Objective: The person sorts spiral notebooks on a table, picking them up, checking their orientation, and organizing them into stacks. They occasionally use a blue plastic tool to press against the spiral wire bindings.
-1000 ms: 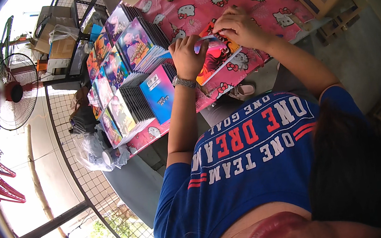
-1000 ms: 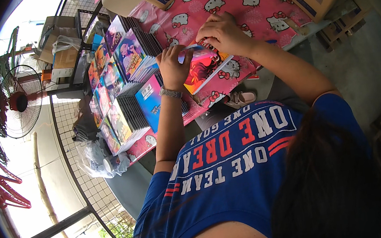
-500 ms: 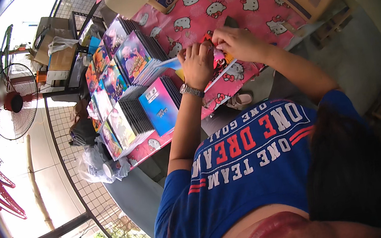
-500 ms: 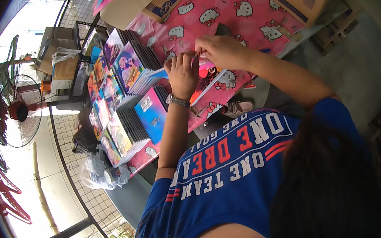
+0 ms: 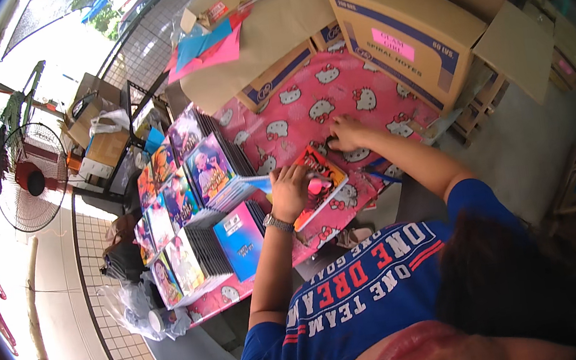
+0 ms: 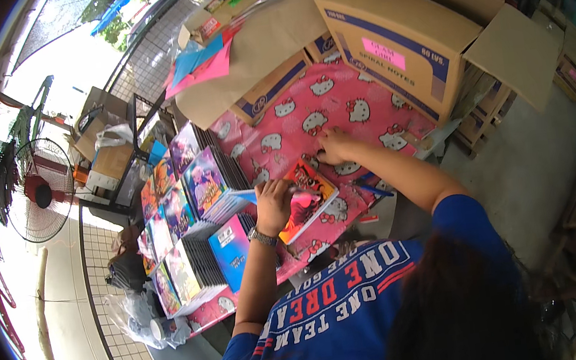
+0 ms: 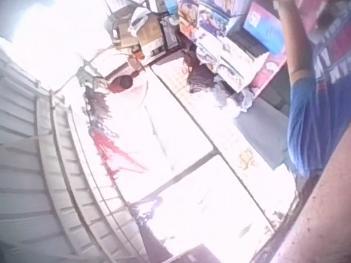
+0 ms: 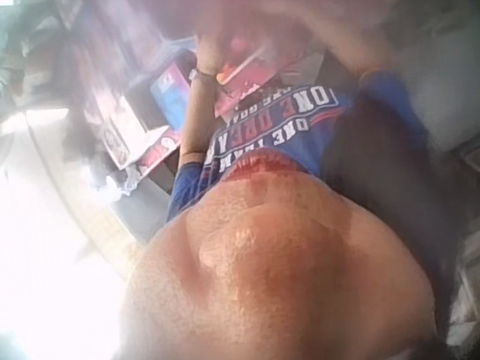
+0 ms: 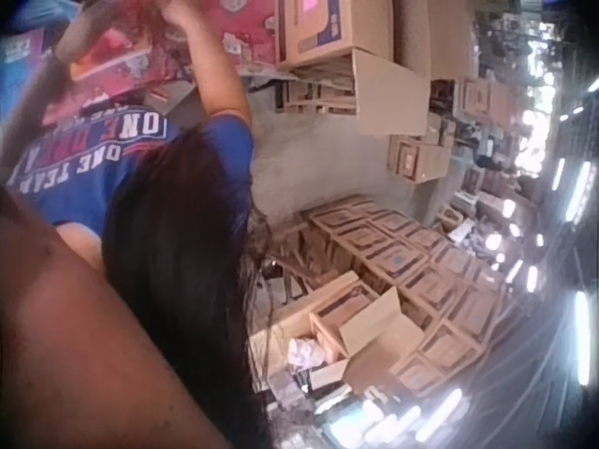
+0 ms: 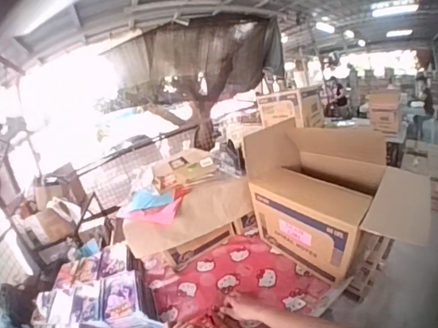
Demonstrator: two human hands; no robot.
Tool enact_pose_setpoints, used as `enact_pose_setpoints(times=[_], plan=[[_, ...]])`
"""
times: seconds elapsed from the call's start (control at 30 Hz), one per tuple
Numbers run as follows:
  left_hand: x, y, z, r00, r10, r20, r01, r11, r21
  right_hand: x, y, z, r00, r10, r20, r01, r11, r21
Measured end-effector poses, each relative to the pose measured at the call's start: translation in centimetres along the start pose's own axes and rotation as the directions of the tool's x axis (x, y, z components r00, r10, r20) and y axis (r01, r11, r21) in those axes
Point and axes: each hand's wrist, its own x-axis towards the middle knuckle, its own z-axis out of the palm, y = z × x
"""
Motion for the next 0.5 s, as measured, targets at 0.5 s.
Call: enact_pose_setpoints(times=[0.5], plan=[[-2.5,2.3,2.9,0.922,-0.362,-0.14,0.373,0.926,0.064,1.2,2.7,0.6,0.999,-0.043,-0.03,0.05,0.944,0.327]])
